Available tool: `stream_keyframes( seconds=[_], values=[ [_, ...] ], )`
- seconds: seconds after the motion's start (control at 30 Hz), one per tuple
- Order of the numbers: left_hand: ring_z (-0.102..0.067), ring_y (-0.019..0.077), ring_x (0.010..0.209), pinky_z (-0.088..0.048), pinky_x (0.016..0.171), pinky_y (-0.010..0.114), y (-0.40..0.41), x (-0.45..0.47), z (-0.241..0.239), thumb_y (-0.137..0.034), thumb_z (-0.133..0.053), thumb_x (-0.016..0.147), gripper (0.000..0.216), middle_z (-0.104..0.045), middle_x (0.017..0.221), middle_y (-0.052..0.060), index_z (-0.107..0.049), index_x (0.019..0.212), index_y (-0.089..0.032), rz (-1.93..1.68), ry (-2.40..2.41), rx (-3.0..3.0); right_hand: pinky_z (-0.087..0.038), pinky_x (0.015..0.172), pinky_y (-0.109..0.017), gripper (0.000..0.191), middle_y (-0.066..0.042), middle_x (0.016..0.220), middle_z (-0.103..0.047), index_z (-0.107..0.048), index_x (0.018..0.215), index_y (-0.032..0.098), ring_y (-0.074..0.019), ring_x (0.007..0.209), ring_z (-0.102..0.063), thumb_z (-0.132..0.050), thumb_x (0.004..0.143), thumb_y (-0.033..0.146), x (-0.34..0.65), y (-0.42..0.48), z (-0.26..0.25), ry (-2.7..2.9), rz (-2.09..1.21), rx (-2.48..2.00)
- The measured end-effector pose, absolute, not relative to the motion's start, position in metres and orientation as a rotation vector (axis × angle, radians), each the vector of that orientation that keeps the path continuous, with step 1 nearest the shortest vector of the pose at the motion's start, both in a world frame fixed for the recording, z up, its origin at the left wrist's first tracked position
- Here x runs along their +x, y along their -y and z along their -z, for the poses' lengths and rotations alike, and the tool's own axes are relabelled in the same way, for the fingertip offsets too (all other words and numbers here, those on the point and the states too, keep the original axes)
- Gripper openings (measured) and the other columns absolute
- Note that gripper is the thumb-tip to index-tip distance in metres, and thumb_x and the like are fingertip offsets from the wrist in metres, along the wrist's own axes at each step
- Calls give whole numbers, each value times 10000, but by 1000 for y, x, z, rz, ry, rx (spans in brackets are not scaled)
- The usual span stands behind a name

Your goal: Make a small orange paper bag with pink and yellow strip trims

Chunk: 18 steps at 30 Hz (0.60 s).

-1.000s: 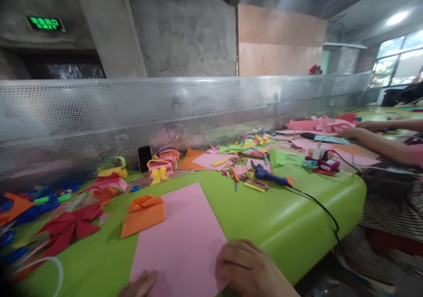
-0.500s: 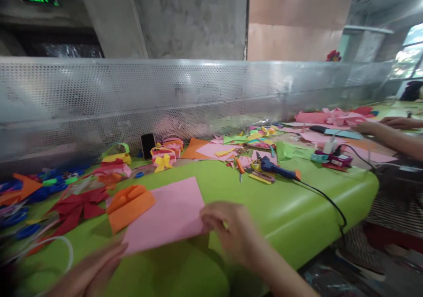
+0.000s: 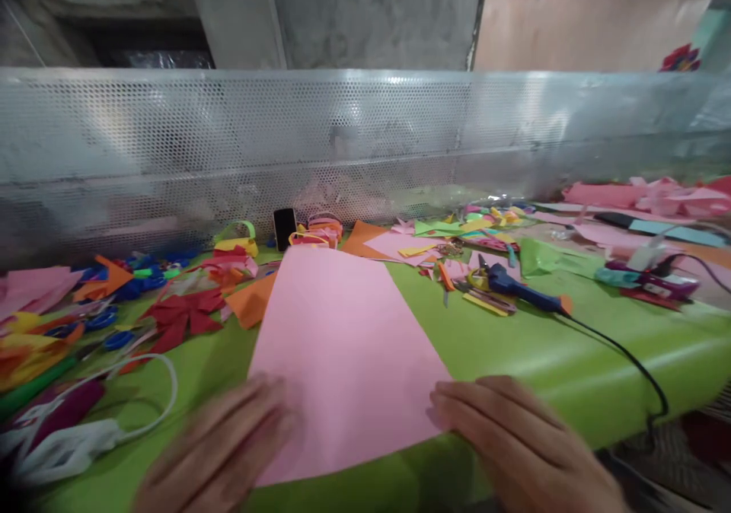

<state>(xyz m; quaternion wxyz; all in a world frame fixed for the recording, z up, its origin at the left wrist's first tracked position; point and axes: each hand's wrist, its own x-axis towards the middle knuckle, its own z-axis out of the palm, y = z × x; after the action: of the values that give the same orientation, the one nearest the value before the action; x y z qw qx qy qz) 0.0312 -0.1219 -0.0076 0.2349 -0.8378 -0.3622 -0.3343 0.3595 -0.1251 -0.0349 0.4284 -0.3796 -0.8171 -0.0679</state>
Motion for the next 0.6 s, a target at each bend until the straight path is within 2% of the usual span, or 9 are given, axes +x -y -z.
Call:
stream_keyframes(
  seconds=[0.1, 0.2, 0.3, 0.43, 0.6],
  values=[
    [-656, 118, 934, -507, 851, 184, 118, 19, 38, -262, -338, 914, 341, -719, 984, -16, -618, 1106, -293, 777, 807, -2489, -542, 672, -281, 256, -3, 913, -712, -640, 1022, 290, -188, 781, -651, -525, 823, 179, 338, 116, 55, 2137, 128, -913],
    [-652, 135, 955, -521, 833, 194, 117, 19, 38, -299, -452, 878, 260, -710, 1017, -2, -639, 1056, -271, 689, 929, -2593, -533, 646, -263, 139, -24, 884, -692, -650, 903, 256, -172, 781, -630, -537, 842, 204, 327, 108, 55, 2160, -78, -966],
    [-659, 142, 935, -528, 819, 205, 121, 24, 31, -346, -530, 841, 221, -718, 990, 11, -657, 993, -247, 806, 1037, -2591, -521, 658, -255, 80, -28, 845, -666, -645, 850, 244, -160, 776, -612, -572, 832, 218, 329, 106, 51, 2140, -206, -1005],
    [-664, 140, 875, -532, 773, 208, 123, 34, 29, -303, -525, 843, 174, -720, 917, 20, -678, 894, -237, 956, 1284, -2569, -513, 637, -256, 135, -34, 788, -640, -626, 727, 229, -160, 745, -606, -553, 839, 247, 330, 105, 49, 2031, -314, -1136],
    [-627, 144, 685, -507, 608, 224, 120, 44, 26, -324, -510, 827, 244, -659, 734, 25, -664, 668, -221, 887, 1790, -2580, -507, 614, -273, 211, -44, 780, -627, -626, 653, 231, -175, 719, -608, -554, 825, 328, 325, 102, 48, 1960, -412, -1307]
  ],
)
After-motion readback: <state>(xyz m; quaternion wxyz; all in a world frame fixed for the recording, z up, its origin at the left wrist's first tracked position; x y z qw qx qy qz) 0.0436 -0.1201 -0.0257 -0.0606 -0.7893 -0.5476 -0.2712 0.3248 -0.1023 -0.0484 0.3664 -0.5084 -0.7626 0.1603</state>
